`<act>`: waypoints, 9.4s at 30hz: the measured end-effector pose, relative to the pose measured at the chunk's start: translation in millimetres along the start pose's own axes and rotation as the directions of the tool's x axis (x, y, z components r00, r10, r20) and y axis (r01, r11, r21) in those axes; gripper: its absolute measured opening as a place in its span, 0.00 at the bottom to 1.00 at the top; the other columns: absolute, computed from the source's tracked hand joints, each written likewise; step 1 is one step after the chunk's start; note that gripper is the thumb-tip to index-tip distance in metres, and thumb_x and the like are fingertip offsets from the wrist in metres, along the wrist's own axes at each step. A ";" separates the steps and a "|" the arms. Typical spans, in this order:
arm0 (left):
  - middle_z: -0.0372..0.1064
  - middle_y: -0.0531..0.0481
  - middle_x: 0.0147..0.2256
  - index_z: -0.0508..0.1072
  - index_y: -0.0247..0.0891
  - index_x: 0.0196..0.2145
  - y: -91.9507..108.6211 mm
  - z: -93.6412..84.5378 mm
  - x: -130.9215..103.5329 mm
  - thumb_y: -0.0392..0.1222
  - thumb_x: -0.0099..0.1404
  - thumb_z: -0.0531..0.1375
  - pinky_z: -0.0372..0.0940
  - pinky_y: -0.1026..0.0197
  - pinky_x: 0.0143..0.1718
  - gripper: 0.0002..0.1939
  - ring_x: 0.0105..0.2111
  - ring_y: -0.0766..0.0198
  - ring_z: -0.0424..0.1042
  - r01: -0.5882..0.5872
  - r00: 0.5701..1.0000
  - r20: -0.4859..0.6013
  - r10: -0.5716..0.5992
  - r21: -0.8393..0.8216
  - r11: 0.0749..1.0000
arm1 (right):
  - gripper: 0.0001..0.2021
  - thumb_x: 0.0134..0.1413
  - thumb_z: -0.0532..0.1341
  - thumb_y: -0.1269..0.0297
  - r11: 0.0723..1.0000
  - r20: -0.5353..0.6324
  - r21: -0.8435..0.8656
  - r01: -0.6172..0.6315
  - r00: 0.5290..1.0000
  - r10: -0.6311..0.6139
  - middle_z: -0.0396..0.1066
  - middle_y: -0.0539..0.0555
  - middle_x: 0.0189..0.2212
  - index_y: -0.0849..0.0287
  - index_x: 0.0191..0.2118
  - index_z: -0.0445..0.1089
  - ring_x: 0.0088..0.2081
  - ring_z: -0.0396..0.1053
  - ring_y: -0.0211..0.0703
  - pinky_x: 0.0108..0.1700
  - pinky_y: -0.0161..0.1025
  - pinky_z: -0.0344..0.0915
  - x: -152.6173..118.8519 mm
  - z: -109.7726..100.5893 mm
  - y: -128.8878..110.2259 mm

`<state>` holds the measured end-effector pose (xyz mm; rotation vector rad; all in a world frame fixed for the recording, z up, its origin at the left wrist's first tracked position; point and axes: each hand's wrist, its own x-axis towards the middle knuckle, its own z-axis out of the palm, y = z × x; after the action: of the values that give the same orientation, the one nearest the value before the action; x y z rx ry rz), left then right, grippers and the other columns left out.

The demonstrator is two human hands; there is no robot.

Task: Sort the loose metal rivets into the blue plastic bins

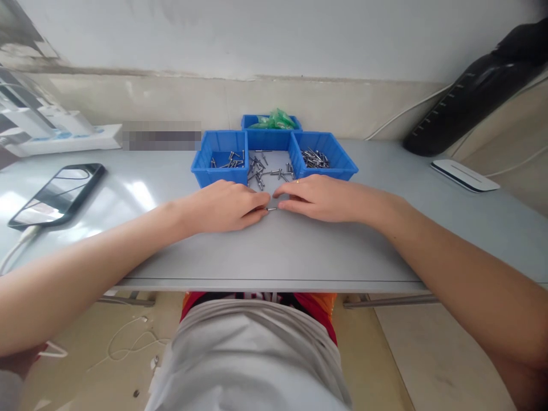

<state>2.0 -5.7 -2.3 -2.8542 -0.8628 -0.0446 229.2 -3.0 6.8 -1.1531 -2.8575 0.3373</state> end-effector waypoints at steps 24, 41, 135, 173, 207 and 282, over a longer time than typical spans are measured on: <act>0.72 0.50 0.27 0.69 0.39 0.38 0.4 -0.7 1.7 0.48 0.69 0.47 0.47 0.63 0.21 0.15 0.21 0.64 0.66 -0.003 1.000 0.019 0.002 0.062 0.998 | 0.19 0.60 0.49 0.54 0.998 0.028 -0.046 -0.043 0.999 0.044 0.73 0.54 0.37 0.52 0.52 0.67 0.35 0.68 0.44 0.33 0.37 0.55 -2.4 -3.2 0.2; 0.71 0.49 0.27 0.69 0.39 0.38 1.9 -2.4 2.1 0.47 0.69 0.47 0.48 0.63 0.22 0.14 0.21 0.65 0.66 0.010 0.999 0.031 -0.011 0.044 0.999 | 0.20 0.60 0.49 0.50 0.998 0.034 -0.031 -0.053 0.998 0.054 0.73 0.53 0.35 0.51 0.51 0.68 0.33 0.67 0.44 0.32 0.37 0.54 -2.7 -2.8 1.1; 0.72 0.49 0.28 0.69 0.39 0.39 0.5 -0.1 0.7 0.48 0.69 0.46 0.48 0.64 0.21 0.15 0.23 0.64 0.67 0.014 0.999 0.034 -0.016 0.050 0.999 | 0.20 0.60 0.49 0.52 0.997 0.031 -0.045 -0.060 0.998 0.061 0.73 0.54 0.37 0.53 0.52 0.66 0.36 0.68 0.46 0.34 0.38 0.56 -3.2 -3.4 0.6; 0.72 0.49 0.28 0.68 0.39 0.38 1.7 -2.6 1.3 0.48 0.69 0.46 0.48 0.64 0.21 0.15 0.22 0.65 0.67 0.018 0.999 0.040 -0.019 0.031 0.999 | 0.21 0.60 0.49 0.52 0.997 0.029 -0.054 -0.062 0.998 0.064 0.73 0.55 0.39 0.53 0.53 0.66 0.37 0.69 0.46 0.35 0.37 0.57 -4.1 -4.0 3.5; 0.71 0.49 0.27 0.69 0.39 0.38 2.1 -3.2 1.2 0.49 0.69 0.46 0.54 0.64 0.24 0.16 0.22 0.64 0.67 0.021 0.999 0.035 -0.022 0.004 1.000 | 0.21 0.59 0.50 0.53 0.994 0.041 -0.053 -0.097 0.994 0.100 0.73 0.54 0.39 0.51 0.54 0.65 0.37 0.69 0.45 0.33 0.37 0.57 -5.0 -6.3 1.3; 0.71 0.49 0.28 0.68 0.38 0.41 1.7 0.7 2.0 0.47 0.72 0.43 0.52 0.64 0.22 0.17 0.24 0.64 0.69 -0.006 1.000 -0.005 0.007 0.112 0.994 | 0.20 0.60 0.49 0.52 0.996 0.042 -0.040 -0.084 0.995 0.085 0.73 0.55 0.37 0.53 0.52 0.66 0.36 0.68 0.45 0.33 0.37 0.56 -4.6 -5.4 0.6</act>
<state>4.6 -5.9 -3.1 -2.7513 -0.8281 -0.0023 233.6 -4.7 12.1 -1.2923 -2.8703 0.3173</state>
